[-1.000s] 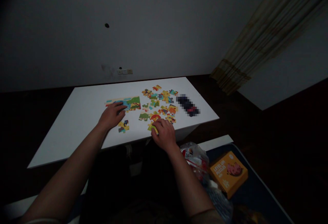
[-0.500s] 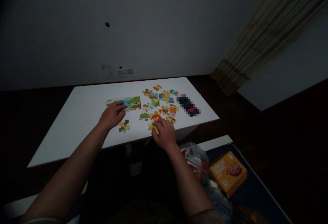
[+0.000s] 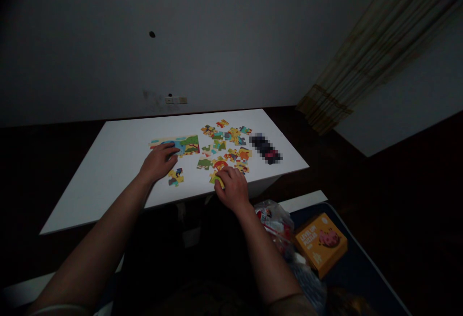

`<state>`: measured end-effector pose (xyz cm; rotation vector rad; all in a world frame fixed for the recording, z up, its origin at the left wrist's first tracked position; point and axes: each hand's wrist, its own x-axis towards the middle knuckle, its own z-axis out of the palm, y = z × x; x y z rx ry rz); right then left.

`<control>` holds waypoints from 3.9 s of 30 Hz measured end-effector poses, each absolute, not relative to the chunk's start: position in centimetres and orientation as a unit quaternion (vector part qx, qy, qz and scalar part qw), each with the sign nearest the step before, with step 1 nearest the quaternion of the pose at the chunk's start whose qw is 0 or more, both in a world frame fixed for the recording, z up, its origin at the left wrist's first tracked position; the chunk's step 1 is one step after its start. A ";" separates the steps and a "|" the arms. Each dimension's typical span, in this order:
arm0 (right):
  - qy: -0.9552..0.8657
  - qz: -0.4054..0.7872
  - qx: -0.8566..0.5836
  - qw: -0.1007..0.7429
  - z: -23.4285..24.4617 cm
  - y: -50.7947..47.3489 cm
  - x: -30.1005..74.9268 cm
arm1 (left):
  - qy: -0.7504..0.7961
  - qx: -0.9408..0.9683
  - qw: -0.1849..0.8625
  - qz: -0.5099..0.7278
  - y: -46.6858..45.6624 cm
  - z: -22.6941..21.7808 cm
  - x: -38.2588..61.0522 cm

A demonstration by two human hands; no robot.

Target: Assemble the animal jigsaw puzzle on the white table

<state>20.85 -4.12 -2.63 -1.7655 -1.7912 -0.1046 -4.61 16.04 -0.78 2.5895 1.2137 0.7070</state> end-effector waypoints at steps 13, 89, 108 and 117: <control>-0.676 -0.032 -0.668 0.309 -2.8 -4.1 20.9 | 0.412 0.876 0.099 0.230 16.0 -0.7 -4.6; -0.580 -0.089 -0.717 0.376 -5.0 -7.9 22.0 | 0.459 0.807 0.124 0.350 14.6 1.2 -4.4; -0.577 -0.117 -0.702 0.400 -6.6 -7.6 22.4 | 0.404 0.885 0.079 0.216 0.4 -0.1 -6.4; -0.587 -0.100 -0.706 0.383 -5.8 -8.0 22.2 | 0.417 0.879 0.073 0.217 -0.9 -0.7 -1.2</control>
